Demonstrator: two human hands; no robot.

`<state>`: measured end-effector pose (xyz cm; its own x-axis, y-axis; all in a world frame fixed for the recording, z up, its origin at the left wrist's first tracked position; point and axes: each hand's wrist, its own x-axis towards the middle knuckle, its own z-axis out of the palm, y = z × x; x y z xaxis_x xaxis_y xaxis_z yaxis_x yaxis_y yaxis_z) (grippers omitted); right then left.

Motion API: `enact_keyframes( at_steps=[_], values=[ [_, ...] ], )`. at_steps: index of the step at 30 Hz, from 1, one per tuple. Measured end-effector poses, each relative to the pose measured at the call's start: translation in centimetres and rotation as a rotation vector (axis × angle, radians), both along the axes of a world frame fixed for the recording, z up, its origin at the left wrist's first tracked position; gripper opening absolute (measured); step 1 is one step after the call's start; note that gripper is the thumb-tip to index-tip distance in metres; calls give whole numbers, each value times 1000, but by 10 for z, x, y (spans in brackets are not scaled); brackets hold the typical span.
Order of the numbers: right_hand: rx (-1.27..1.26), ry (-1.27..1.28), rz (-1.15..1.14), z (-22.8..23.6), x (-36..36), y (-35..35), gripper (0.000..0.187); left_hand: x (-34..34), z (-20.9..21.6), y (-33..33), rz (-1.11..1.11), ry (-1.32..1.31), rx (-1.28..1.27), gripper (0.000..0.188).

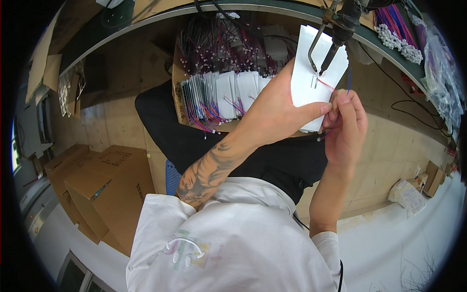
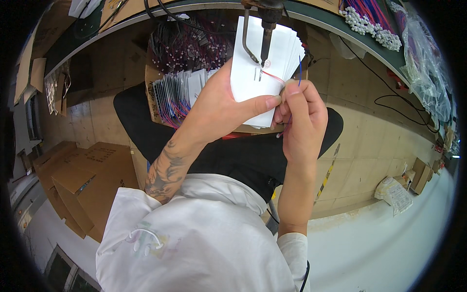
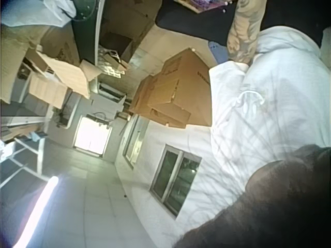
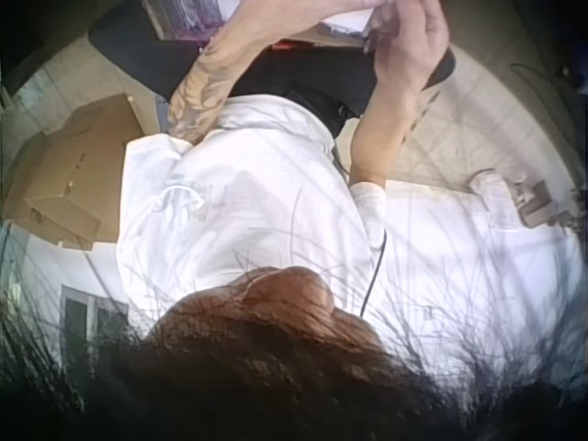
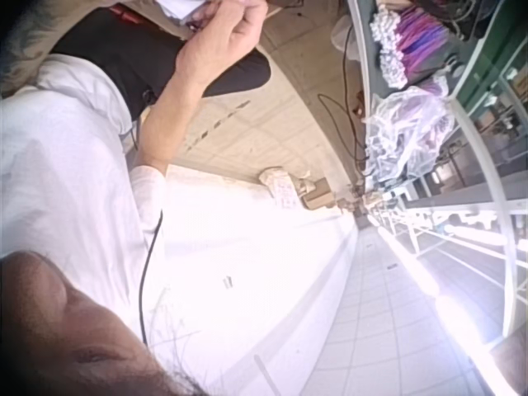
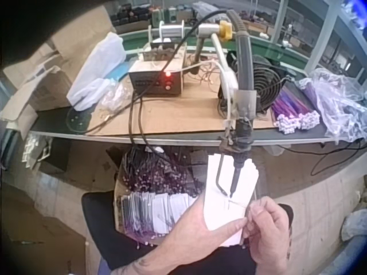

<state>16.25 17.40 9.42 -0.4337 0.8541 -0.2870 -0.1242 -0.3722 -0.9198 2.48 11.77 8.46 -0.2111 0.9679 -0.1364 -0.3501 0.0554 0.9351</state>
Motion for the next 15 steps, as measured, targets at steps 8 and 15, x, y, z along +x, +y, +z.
enact_keyframes(
  at_steps=[8,15],
  values=[
    [68,-31,-34,-3,2,1,24,0,-8,2,-47,-30,16,46],
    [124,-174,136,11,0,8,27,-8,6,7,-93,36,-21,49]
  ],
)
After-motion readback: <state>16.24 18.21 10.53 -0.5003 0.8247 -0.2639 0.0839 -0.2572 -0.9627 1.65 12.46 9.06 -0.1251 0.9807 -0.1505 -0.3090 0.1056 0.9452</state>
